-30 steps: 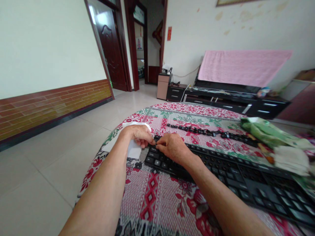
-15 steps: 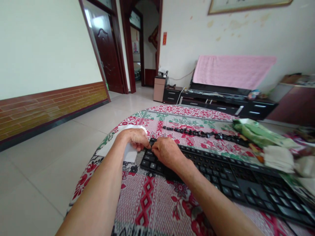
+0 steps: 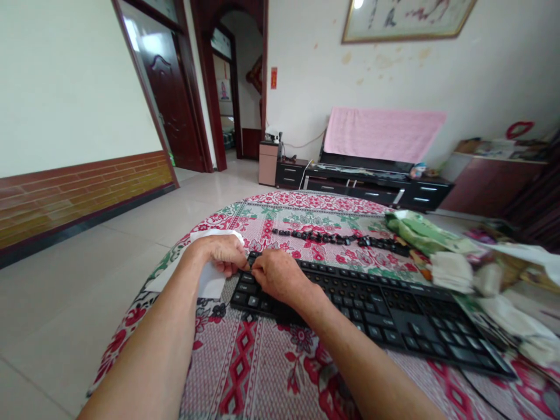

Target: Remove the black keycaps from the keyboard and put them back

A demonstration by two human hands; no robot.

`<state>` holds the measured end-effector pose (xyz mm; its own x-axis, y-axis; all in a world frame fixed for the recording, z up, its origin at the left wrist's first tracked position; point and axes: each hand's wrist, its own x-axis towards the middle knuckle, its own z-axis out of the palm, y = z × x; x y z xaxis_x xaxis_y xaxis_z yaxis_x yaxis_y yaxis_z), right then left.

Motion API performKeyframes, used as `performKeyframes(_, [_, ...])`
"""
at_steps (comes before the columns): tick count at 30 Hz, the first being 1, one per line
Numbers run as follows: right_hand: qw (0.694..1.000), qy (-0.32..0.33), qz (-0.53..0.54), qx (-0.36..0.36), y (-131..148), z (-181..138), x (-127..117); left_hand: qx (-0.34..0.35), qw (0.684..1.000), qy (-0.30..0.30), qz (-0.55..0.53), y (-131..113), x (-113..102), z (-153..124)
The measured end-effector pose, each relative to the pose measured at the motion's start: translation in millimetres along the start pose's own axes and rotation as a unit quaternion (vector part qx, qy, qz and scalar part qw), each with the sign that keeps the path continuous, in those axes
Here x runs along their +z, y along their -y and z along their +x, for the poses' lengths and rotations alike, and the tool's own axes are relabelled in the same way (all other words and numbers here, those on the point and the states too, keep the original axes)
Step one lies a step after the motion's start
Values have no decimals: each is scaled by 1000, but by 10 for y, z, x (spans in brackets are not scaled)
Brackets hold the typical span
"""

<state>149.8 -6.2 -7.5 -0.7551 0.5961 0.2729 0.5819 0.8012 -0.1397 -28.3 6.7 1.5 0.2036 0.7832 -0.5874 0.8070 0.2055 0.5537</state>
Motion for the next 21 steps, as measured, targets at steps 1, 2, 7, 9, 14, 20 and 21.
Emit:
performKeyframes(1, [1000, -2, 8, -7, -16, 0, -8, 0, 1000, -4, -2, 1, -6, -6])
performKeyframes(2, [1000, -7, 17, -13, -44, 4, -17, 3, 1000, -11, -3, 4, -13, -12])
performKeyframes(7, [998, -56, 11, 38, -395, 143, -61, 38, 995, -95, -9, 30, -70, 14])
performKeyframes(9, [993, -72, -14, 87, -589, 261, -47, 37, 989, -146, -16, 42, -82, 48])
performKeyframes(14, [984, -26, -49, 170, -900, 591, 95, 38, 975, -214, -53, 22, -72, 82])
performKeyframes(20, [978, 22, -72, 193, -954, 832, 270, 36, 967, -242, -77, -34, -60, 57])
performKeyframes(21, [978, 28, -70, 196, -959, 853, 282, 36, 965, -246, -79, -34, -60, 62])
